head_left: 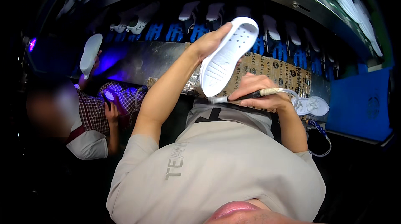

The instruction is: The person repeatedly picks white clog-style shoes from a conveyor belt, applies a white substance to the interior with a brush, and returns them to the belt. A coworker performs a similar task nearby.

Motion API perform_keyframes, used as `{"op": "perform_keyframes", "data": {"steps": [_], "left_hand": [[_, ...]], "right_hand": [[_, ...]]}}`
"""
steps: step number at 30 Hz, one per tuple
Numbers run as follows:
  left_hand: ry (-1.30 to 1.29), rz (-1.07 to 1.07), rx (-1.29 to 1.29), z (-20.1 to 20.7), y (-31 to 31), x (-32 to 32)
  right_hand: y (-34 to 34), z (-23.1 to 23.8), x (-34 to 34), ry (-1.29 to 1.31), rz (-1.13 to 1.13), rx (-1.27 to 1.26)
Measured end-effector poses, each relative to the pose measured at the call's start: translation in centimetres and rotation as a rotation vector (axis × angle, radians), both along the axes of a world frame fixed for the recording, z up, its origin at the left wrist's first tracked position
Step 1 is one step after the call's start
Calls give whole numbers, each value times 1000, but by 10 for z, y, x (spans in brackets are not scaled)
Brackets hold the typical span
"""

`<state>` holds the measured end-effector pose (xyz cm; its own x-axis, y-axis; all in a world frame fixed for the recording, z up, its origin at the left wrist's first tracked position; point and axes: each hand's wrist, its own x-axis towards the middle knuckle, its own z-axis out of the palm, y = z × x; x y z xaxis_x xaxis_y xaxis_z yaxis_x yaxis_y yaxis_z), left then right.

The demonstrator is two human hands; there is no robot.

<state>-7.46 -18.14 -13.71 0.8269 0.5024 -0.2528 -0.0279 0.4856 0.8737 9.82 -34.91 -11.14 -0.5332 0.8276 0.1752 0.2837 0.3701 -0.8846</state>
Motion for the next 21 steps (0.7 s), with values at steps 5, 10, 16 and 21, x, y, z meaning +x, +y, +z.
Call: {"op": "perform_keyframes", "data": {"steps": [5, 10, 16, 21], "left_hand": [[281, -165, 254, -16, 7, 13], [633, -386, 590, 5, 5, 10], [717, -419, 706, 24, -9, -4], [750, -386, 590, 19, -1, -17]], "right_hand": [[4, 3, -12, -284, -10, 174], [-5, 0, -9, -295, -315, 151], [-12, 2, 6, -242, -161, 290], [-13, 16, 17, -321, -98, 291]]}}
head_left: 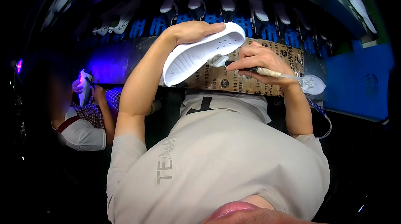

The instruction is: The person repeatedly picks white clog-style shoes from a conveyor belt, applies a white substance to the interior with a brush, and returns them to the belt. A coworker performs a similar task nearby.

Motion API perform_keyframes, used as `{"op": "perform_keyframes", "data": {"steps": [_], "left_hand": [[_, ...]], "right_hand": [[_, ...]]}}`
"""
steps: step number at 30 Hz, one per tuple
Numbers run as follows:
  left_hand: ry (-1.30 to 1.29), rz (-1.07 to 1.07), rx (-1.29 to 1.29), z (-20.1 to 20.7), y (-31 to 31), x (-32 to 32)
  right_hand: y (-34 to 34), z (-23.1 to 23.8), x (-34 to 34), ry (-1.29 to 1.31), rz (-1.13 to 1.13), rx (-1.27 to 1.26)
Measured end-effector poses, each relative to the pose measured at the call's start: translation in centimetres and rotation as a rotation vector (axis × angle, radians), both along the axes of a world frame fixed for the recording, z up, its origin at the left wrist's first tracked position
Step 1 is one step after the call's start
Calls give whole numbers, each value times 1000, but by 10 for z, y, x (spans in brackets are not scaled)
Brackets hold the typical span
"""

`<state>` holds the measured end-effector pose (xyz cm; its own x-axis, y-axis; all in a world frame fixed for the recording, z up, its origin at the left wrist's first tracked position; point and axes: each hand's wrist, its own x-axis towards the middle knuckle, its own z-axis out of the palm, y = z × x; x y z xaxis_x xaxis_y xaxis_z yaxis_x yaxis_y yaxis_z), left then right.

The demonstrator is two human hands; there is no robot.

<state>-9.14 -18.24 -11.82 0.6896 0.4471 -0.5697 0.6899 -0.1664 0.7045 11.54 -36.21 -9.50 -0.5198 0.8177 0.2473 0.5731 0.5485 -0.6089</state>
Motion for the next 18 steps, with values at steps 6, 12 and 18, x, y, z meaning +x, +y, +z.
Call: {"op": "perform_keyframes", "data": {"steps": [6, 12, 18], "left_hand": [[-5, -14, 37, 32, -11, -6], [-244, 304, -46, 21, -6, -35], [-1059, 381, -360, 168, 70, 6]], "right_hand": [[-10, 0, 22, -8, -161, 131], [-30, -4, 36, 454, -78, -84], [-44, -20, 37, 609, -217, -82]]}}
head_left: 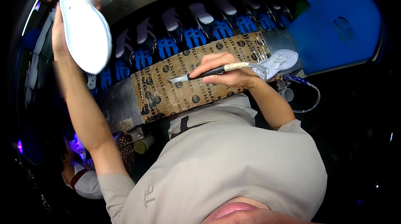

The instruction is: The person repeatedly picks white clog-style shoes from a conveyor belt, applies a white substance to the interior with a brush, and returns them to the belt. A coworker performs a similar task nearby.

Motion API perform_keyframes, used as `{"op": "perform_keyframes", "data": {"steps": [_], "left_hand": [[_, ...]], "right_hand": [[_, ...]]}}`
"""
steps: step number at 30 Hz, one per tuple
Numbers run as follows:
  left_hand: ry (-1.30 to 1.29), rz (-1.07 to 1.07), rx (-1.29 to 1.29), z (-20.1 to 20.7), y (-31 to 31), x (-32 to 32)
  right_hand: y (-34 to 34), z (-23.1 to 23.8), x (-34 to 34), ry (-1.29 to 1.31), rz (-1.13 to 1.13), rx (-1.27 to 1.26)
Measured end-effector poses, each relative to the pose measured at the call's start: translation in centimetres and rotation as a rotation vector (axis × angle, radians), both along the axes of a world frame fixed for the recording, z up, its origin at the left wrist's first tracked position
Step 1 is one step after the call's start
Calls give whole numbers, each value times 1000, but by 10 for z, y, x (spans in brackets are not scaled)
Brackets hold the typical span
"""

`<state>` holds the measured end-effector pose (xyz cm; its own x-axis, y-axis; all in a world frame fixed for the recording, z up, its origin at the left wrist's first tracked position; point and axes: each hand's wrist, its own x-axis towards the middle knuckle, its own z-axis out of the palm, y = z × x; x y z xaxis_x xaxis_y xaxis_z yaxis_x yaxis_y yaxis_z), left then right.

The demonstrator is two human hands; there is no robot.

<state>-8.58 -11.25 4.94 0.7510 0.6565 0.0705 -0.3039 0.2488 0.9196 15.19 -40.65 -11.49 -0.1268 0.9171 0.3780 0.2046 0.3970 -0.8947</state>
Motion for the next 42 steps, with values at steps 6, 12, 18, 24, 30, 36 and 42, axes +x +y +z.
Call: {"op": "perform_keyframes", "data": {"steps": [6, 12, 18, 24, 30, 36, 42], "left_hand": [[869, 884, 608, -13, 141, -2], [1286, 631, 1340, -26, 136, 24], [1084, 683, 1292, -14, 189, 34], [1890, 1006, 1004, -32, 314, -34], [1601, 830, 1255, -55, 409, -125], [1599, 950, 1144, -23, 318, -108], [823, 1082, 744, -18, 142, -112]], "right_hand": [[-3, -24, -3, -25, -15, -50], [13, -31, -5, -31, 8, -182], [28, -50, 5, 11, -11, -288], [28, -64, 13, 33, -68, -326], [28, -90, 16, 76, -41, -424], [29, -93, 12, 102, -45, -428], [26, -78, 7, 8, -103, -341]]}}
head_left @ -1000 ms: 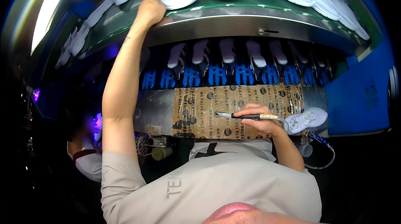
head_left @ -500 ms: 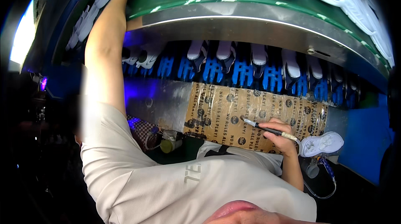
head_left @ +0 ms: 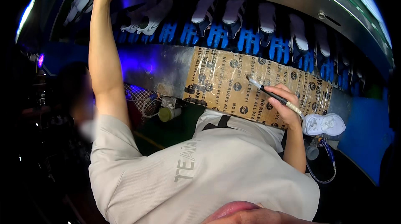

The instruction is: The person repeatedly picks white clog-style shoes from a conveyor belt, applies a white substance to the interior with a brush, and returns them to the belt. A coworker performs a similar task nearby.

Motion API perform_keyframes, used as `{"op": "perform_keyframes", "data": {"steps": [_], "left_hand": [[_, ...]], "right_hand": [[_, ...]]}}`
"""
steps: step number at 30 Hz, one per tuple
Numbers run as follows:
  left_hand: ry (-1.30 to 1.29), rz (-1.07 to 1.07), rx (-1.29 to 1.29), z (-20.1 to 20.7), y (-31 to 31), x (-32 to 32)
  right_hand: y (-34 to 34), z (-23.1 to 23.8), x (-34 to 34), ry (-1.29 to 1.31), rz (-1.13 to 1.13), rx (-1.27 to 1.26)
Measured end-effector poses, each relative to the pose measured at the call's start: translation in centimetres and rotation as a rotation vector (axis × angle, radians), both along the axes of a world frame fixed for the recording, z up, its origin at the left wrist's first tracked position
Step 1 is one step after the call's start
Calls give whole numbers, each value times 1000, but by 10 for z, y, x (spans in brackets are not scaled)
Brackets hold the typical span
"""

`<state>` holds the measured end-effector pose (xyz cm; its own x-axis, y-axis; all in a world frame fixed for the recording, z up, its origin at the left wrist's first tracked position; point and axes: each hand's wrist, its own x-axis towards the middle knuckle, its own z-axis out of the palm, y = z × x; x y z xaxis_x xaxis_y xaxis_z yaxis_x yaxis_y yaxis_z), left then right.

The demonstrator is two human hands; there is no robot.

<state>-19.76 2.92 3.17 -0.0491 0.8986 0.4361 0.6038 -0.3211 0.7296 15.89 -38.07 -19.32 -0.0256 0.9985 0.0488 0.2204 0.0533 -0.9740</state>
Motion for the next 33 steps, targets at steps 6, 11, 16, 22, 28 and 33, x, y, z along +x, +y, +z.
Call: {"op": "perform_keyframes", "data": {"steps": [6, 11, 16, 22, 28, 33], "left_hand": [[-977, -432, 88, -42, -125, -23], [-1781, -391, -281, -149, -198, 1], [-1612, -600, -720, -264, -271, 18], [-1591, -482, -1170, -258, -340, 42], [-1622, -703, -1121, -239, -332, 56], [-1316, -518, -879, -214, -324, 81]], "right_hand": [[-13, 1, -4, 56, -199, 47], [-19, -5, -14, 363, -388, 44], [-18, -1, -16, 501, -371, 11], [-3, 30, -53, 337, -266, -10], [39, 55, -99, 83, -75, 140], [64, 49, -118, -393, -57, 629]]}}
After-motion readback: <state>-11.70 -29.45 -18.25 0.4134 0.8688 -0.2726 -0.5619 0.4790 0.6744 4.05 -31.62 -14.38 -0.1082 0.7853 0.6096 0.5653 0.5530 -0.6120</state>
